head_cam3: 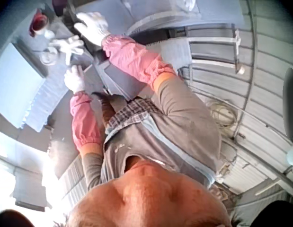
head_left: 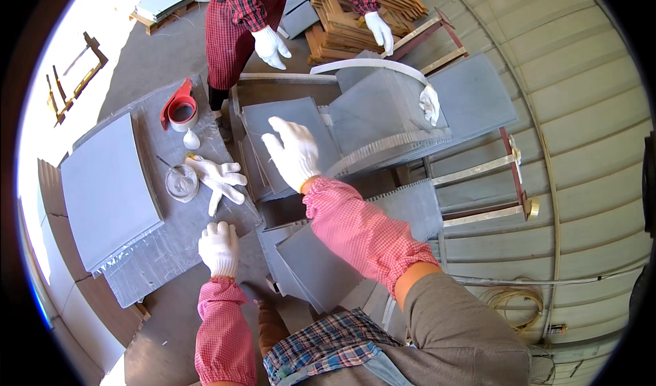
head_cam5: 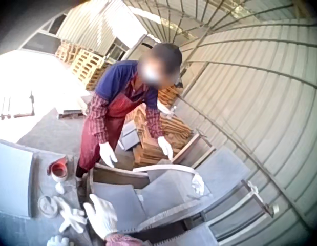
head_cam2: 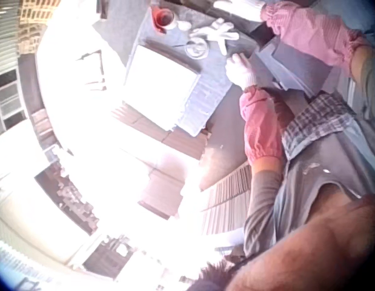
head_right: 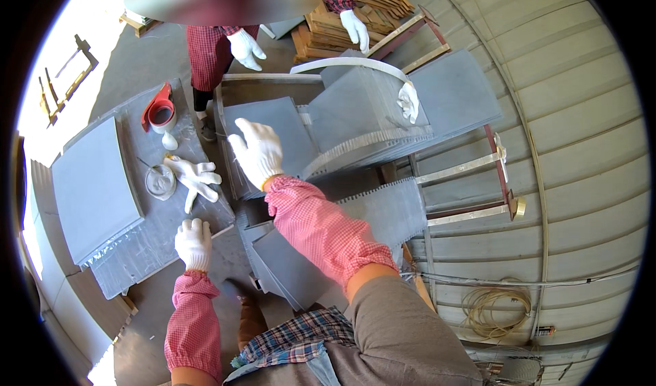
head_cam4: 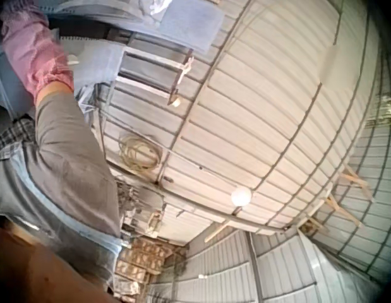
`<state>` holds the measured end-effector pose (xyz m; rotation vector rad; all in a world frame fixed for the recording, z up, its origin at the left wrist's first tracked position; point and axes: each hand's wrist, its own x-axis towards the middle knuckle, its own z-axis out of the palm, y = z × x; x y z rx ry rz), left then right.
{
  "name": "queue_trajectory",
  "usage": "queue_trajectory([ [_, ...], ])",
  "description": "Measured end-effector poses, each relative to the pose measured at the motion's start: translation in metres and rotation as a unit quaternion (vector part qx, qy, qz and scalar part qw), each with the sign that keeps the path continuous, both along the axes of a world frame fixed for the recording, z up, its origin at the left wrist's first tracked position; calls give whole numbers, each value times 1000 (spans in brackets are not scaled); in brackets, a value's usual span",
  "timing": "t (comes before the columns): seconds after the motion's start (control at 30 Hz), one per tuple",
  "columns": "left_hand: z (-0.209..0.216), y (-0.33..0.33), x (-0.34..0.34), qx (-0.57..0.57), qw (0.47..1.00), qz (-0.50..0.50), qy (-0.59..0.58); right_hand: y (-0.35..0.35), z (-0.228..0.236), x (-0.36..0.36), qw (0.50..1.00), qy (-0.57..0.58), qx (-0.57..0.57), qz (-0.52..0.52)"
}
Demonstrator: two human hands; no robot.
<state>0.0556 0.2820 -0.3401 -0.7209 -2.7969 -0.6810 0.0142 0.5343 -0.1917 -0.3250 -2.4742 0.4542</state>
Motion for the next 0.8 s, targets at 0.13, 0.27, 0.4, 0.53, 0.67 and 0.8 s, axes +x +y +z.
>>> queue_trajectory([
  [0.13,15,-9,-24,-35,999,-32,-4,155,24,54,983,-19,64,-171],
  [0.27,13,-4,-30,-62,995,-83,-6,291,35,146,920,-127,122,-350],
  [0.4,15,-2,-32,-44,995,-84,24,363,31,184,875,-206,87,-430],
  [0.53,12,-4,-33,-55,995,-77,30,407,16,182,851,-267,47,-450],
  [0.67,7,10,-29,-50,995,-80,30,457,15,202,864,-274,45,-420],
  [0.8,12,4,-30,-78,995,-57,30,440,25,177,888,-268,-12,-373],
])
